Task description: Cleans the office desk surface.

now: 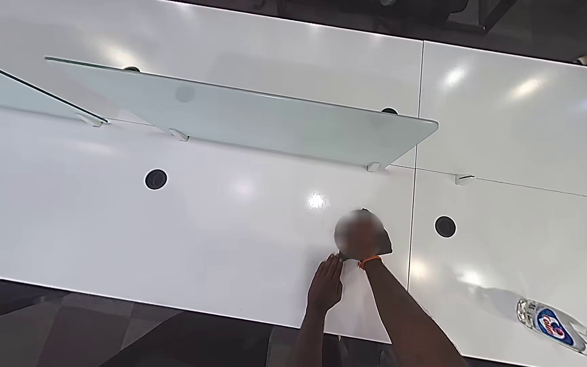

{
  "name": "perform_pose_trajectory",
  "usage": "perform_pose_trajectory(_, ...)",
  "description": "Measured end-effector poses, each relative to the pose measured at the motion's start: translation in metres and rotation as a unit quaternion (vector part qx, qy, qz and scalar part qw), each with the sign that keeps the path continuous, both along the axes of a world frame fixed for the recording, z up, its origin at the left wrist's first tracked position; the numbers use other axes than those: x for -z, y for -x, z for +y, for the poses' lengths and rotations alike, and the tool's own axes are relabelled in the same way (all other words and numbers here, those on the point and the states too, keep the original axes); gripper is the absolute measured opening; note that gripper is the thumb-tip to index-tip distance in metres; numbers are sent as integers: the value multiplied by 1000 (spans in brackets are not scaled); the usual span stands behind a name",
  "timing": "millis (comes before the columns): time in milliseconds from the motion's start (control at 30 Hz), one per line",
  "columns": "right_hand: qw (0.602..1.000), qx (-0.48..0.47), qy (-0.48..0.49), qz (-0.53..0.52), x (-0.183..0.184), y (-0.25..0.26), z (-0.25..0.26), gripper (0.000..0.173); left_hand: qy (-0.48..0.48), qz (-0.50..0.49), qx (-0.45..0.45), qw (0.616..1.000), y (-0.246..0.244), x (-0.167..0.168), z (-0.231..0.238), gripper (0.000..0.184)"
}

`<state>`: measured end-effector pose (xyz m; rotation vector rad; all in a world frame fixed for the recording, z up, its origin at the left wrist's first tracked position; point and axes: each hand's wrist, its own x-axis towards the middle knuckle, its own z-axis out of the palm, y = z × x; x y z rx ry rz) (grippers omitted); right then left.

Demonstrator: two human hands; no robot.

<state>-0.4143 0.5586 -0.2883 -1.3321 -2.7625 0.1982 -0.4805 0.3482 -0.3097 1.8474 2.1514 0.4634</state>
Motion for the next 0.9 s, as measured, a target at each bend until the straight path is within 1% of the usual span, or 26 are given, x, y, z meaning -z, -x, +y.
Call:
perform_pose_trajectory(300, 999, 42, 4, 7, 0, 36, 53, 42, 32, 8, 14, 999, 0, -6, 0, 56)
perform_pose_trajectory(467, 999, 22, 17, 20, 0, 59, 86, 42, 33, 28, 12, 999, -1, -5, 0, 54)
perform_pose_trajectory(533, 999, -26, 25, 38, 2, 67, 101, 41, 23, 29, 9, 999, -1, -3, 0, 53)
perform_pose_trajectory(633, 989, -135, 42, 48, 3, 79, 126, 42, 21, 27, 7, 999, -2, -2, -1, 53)
perform_pose_trajectory(767, 959, -273, 45, 58, 2, 95, 154, 42, 0, 36, 4, 999, -2, 2, -3, 53)
perform_pose_trajectory(900, 931, -356, 64, 41, -1, 109, 173, 46, 7, 35, 9, 999, 0, 0, -2, 53)
